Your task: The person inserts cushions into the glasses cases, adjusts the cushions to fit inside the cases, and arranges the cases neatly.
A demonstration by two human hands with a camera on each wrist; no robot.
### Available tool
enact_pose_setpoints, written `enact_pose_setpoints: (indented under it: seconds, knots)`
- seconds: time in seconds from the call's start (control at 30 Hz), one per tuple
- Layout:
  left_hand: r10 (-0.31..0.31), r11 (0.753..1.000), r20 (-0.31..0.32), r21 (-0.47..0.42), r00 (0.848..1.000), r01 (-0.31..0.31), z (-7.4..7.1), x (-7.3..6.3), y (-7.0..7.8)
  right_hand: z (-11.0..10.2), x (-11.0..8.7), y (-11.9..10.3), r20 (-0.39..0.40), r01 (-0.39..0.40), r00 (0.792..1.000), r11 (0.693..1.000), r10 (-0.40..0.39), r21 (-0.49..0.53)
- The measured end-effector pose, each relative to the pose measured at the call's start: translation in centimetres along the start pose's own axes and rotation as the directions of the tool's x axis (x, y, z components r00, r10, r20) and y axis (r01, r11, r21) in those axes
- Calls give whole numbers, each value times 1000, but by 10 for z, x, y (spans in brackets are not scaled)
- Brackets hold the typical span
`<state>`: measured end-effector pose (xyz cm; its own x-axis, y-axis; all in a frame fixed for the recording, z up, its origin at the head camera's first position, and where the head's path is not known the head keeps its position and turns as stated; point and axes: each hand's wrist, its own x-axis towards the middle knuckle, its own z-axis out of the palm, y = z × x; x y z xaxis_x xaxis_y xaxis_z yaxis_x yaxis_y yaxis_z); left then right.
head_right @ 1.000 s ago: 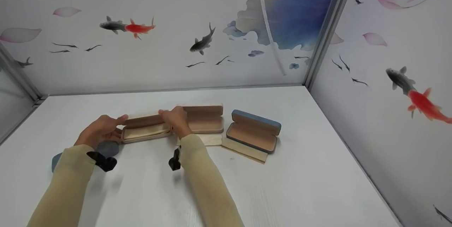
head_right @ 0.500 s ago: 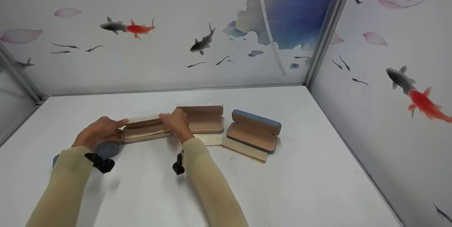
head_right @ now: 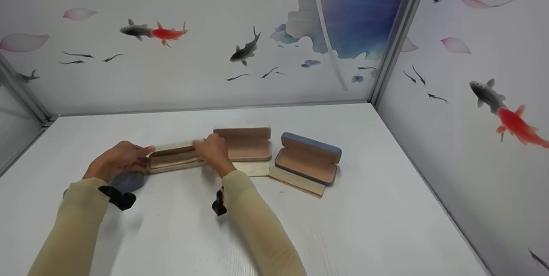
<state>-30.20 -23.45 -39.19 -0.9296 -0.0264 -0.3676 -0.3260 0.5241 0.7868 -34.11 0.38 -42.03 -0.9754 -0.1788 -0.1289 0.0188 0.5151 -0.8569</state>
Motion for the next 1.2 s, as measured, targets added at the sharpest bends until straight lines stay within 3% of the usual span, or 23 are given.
enact_pose_setpoints:
  seconds: [0.4,0.67,0.97,1.2]
  knots:
    - [21,999,-24,26,999,-20,0,-1,0,-3,-1,-3,20,8,1000,998,-7,-58]
    - [53,997,-22,49,998,-52,2,-1,-4,-4,-2,3,64,60,996,995,-56,-74]
    - [19,997,-14,72,1000,-18,1,0,-4,-5,0,7,83,73,994,996,-69,-49]
    - [35,994,-22,106,999,-33,4,-3,-3,-6,1,8,80,65,995,997,-61,-44]
